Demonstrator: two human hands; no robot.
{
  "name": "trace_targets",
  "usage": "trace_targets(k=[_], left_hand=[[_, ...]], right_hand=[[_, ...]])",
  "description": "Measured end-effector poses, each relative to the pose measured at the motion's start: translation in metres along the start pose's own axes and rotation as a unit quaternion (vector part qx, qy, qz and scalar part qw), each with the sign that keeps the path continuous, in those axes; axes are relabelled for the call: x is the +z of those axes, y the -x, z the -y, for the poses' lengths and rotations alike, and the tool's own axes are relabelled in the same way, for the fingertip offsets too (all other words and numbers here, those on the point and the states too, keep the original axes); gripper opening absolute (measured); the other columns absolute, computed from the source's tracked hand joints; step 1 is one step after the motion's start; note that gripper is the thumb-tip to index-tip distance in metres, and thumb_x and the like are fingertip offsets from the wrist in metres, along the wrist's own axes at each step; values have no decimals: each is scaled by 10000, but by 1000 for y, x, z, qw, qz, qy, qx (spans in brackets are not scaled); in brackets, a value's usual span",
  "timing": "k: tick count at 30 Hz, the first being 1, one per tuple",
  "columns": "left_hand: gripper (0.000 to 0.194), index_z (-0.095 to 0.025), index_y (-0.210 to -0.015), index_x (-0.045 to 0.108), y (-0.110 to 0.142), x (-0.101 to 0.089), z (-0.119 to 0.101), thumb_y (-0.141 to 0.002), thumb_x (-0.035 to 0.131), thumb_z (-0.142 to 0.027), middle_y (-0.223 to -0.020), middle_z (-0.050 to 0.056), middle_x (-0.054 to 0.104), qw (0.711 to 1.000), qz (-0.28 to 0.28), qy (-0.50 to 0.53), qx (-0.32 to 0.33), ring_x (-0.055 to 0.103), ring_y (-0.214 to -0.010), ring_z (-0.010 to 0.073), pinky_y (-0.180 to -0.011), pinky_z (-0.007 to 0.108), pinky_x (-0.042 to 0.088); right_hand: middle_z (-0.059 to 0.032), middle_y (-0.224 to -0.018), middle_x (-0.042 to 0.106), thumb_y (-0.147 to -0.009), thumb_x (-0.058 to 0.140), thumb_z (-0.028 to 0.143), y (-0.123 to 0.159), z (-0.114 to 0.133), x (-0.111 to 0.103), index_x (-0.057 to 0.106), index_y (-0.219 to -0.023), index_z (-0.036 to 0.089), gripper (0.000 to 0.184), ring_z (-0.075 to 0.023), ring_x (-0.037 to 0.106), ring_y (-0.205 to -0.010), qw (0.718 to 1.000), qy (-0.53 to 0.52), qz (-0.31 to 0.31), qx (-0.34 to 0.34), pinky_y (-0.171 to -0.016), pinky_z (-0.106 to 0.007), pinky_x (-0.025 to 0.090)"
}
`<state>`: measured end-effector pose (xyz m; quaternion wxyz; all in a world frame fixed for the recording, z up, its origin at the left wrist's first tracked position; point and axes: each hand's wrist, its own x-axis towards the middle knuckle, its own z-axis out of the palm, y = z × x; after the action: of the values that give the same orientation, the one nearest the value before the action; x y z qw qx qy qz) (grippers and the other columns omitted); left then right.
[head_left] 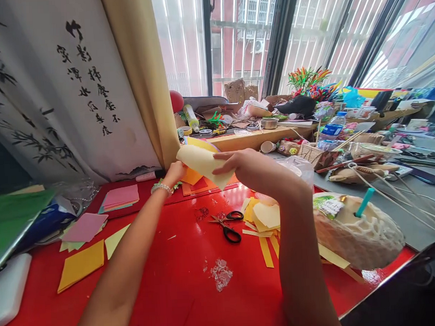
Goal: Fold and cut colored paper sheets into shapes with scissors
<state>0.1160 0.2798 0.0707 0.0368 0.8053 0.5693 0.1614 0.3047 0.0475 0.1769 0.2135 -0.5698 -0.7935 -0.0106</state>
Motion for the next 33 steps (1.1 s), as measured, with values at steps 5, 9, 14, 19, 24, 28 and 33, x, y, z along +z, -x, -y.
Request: trace_targets(k=[5,9,14,19,24,28,33], left_hand=[[289,-119,-1009,585,-14,-20,10,-868,496,-355,-968,48,619,1000,-7,21,-2,603,-861,176,-747,353,506],[287,-127,-1021,581,-19,-22,11,-867,497,-355,-1001,64,614,999,-27,9,-14,593,-916,188,-791,381,490],[274,-134,-1010,584,-22,-28,12,-864,504,-352,-995,61,615,999,-38,-11,-26,595,-908,179,-793,376,488],[276,-130,-991,592,-23,-34,12,-870,492,-356,-990,65,623,998,-46,-33,-26,594,-929,181,-822,389,475],[276,-133,-994,591,-21,-33,8,-873,487,-358,-988,67,624,998,-46,-49,-22,595,-924,178,-817,383,475],[289,-127,-1005,585,-17,-33,3,-875,482,-363,-980,66,623,997,-43,-61,-13,599,-892,170,-795,376,484],[302,-125,-1030,588,-13,-33,-11,-895,431,-345,-979,94,642,995,-48,-90,14,607,-908,182,-804,352,468]], right_hand=[[12,-1266,556,-738,425,43,11,2,-8,695,-1020,298,467,-218,590,-1009,1000,11,0,7,-776,-296,474],[-30,-1161,623,-771,418,89,20,4,-16,690,-1042,264,422,-218,595,-969,999,32,-22,31,-778,-314,468],[-19,-1030,674,-729,409,35,26,8,-17,726,-930,250,432,-192,588,-913,998,59,11,-9,-850,-338,426],[1,-1018,673,-711,379,-14,24,12,-17,724,-892,259,476,-187,581,-956,996,76,-25,-46,-922,-366,383],[-31,-1081,660,-760,432,21,-10,22,15,723,-870,214,366,-213,554,-1060,993,58,79,-68,-1020,-412,296],[-58,-1115,648,-812,508,133,-45,27,60,702,-937,204,242,-237,554,-1064,968,40,246,-18,-1037,-469,263],[-72,-1129,639,-745,649,344,-66,16,89,672,-1022,207,310,-283,506,-1130,942,31,328,69,-1060,-523,167]])
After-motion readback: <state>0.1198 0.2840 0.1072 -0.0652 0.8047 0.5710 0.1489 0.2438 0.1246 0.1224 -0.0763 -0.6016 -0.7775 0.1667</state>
